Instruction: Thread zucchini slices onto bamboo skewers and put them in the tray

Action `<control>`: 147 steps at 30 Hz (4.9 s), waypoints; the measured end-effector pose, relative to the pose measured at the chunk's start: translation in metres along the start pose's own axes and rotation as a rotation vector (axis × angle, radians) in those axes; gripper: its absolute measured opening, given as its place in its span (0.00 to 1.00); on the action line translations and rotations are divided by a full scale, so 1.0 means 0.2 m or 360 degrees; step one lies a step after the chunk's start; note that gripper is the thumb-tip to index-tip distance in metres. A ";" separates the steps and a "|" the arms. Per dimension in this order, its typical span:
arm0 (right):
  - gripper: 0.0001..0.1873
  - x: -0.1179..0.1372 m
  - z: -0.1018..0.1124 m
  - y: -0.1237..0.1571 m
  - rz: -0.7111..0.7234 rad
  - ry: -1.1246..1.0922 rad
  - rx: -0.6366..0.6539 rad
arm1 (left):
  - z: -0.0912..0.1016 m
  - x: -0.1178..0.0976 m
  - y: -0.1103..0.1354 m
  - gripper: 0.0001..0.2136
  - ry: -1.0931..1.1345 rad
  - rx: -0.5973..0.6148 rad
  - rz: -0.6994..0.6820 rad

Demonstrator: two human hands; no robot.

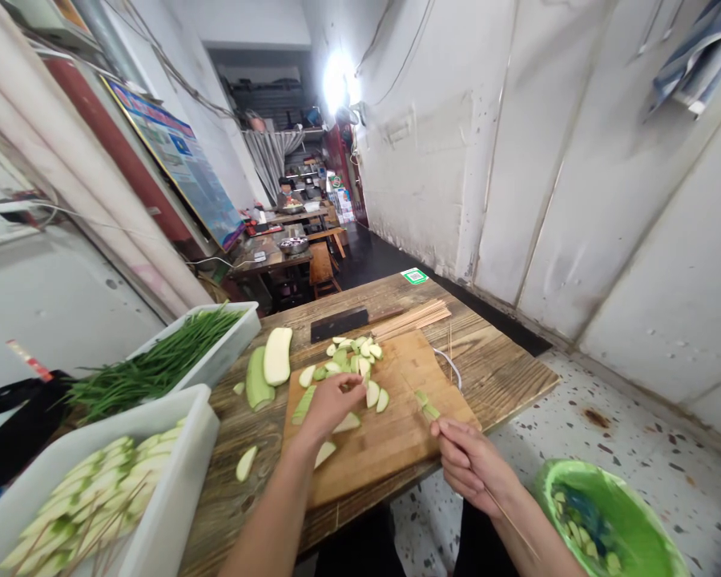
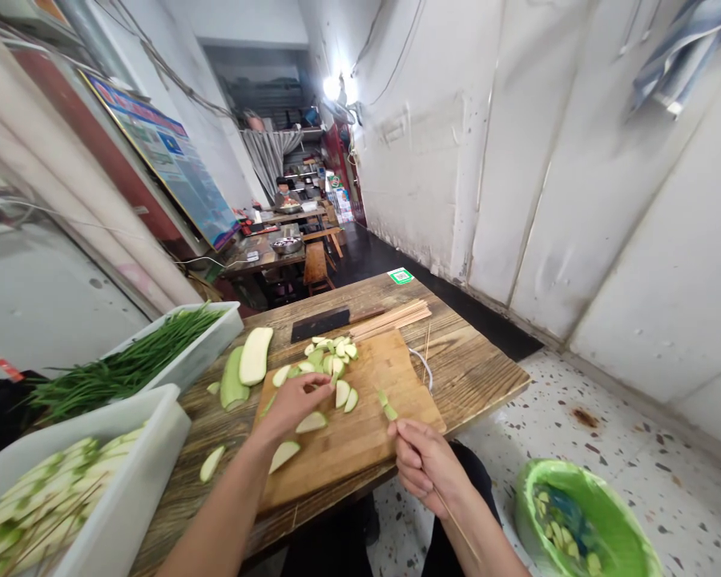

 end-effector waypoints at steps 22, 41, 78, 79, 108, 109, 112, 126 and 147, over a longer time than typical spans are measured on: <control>0.16 0.06 -0.24 0.11 0.0633 0.2169 -0.0217 | -0.11 0.03 0.12 0.03 0.1687 0.0085 0.0419; 0.15 0.01 -0.21 0.08 0.0567 0.2198 -0.0219 | -0.15 0.03 0.13 0.02 0.1845 0.0094 0.0534; 0.15 -0.03 -0.25 0.06 0.0618 0.2225 -0.0367 | -0.20 0.04 0.14 0.04 0.1817 -0.0207 0.0512; 0.15 -0.04 -0.25 0.05 0.0641 0.2217 -0.0383 | -0.20 0.04 0.14 0.03 0.1809 -0.0265 0.0517; 0.17 -0.04 -0.28 0.04 0.0838 0.2428 -0.0649 | -0.31 -0.02 0.16 0.03 0.2000 -0.0408 0.0546; 0.17 -0.04 -0.27 0.04 0.0844 0.2428 -0.0656 | -0.31 -0.02 0.17 0.03 0.1997 -0.0406 0.0547; 0.17 -0.04 -0.28 0.05 0.0852 0.2428 -0.0653 | -0.31 -0.03 0.18 0.03 0.1980 -0.0405 0.0537; 0.17 -0.01 -0.29 0.04 0.0834 0.2445 -0.0662 | -0.32 -0.06 0.20 0.02 0.1956 -0.0388 0.0525; 0.16 0.02 -0.16 -0.02 0.0572 0.1230 -0.0375 | -0.36 -0.06 0.24 0.11 0.2045 -0.0114 0.0548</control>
Point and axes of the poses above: each hand's wrist, its own y-axis away from the middle knuckle, its own z-axis out of the back of the hand, x = y × z, the point moved 6 cm from there along -y, towards the middle knuckle, and after that the axes turned 11 degrees about y, right-handed, at the moved point
